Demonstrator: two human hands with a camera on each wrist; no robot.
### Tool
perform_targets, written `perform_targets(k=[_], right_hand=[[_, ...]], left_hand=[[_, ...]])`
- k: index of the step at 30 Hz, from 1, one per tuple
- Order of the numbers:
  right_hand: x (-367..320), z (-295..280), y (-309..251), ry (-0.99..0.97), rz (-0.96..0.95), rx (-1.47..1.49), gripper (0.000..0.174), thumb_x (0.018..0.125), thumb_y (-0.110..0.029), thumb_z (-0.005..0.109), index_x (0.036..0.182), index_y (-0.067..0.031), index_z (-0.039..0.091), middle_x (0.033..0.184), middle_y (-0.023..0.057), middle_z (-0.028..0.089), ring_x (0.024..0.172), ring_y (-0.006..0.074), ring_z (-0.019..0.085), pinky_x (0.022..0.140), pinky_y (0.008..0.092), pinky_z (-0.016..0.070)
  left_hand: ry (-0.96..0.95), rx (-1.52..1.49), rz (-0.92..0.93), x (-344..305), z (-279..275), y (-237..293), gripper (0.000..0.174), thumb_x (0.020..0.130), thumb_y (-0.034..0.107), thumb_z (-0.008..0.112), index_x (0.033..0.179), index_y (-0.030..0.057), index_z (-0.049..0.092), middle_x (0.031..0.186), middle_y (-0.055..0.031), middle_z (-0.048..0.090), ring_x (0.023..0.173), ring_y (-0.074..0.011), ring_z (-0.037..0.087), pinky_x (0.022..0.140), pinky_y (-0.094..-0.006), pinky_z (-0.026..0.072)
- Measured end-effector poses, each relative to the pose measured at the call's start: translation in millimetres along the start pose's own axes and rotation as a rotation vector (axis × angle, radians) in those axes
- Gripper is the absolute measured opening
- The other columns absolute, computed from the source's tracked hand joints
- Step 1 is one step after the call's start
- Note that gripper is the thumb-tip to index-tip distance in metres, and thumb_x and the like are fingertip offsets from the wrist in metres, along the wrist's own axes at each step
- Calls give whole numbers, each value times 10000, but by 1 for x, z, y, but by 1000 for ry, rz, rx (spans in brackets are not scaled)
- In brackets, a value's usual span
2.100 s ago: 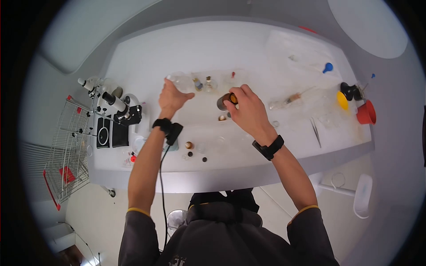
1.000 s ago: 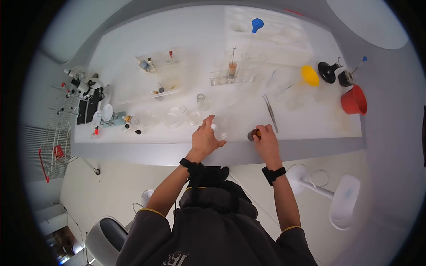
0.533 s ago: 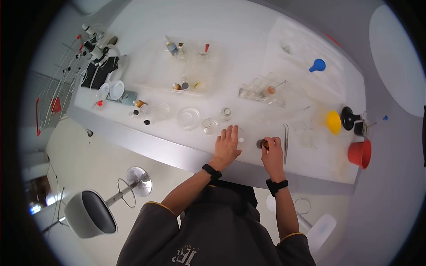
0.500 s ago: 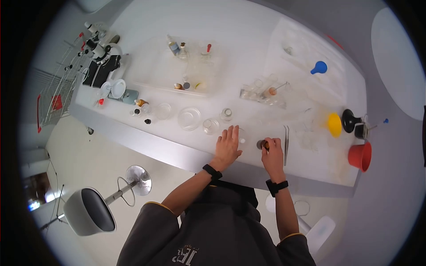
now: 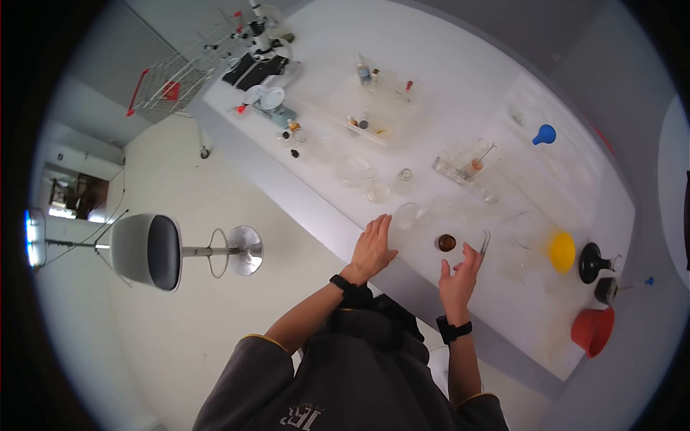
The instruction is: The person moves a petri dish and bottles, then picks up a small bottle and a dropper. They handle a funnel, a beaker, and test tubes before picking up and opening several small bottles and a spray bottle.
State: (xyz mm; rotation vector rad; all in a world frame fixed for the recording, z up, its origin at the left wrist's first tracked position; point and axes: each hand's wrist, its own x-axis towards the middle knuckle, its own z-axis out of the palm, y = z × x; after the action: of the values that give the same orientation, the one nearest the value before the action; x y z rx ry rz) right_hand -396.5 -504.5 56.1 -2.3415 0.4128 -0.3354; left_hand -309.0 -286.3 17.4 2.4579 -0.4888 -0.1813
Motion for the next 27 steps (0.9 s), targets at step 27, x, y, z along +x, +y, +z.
perform_targets(k=[27], right_hand=[[13, 101, -186, 111, 73, 100, 83, 893, -29, 724, 969, -42, 692, 820, 88, 654, 612, 178, 621, 570, 295, 489]], left_hand=[[38, -34, 218, 278, -246, -192, 312, 844, 187, 792, 1095, 44, 676, 1120, -171, 684, 1059, -383, 645, 922, -440, 524]])
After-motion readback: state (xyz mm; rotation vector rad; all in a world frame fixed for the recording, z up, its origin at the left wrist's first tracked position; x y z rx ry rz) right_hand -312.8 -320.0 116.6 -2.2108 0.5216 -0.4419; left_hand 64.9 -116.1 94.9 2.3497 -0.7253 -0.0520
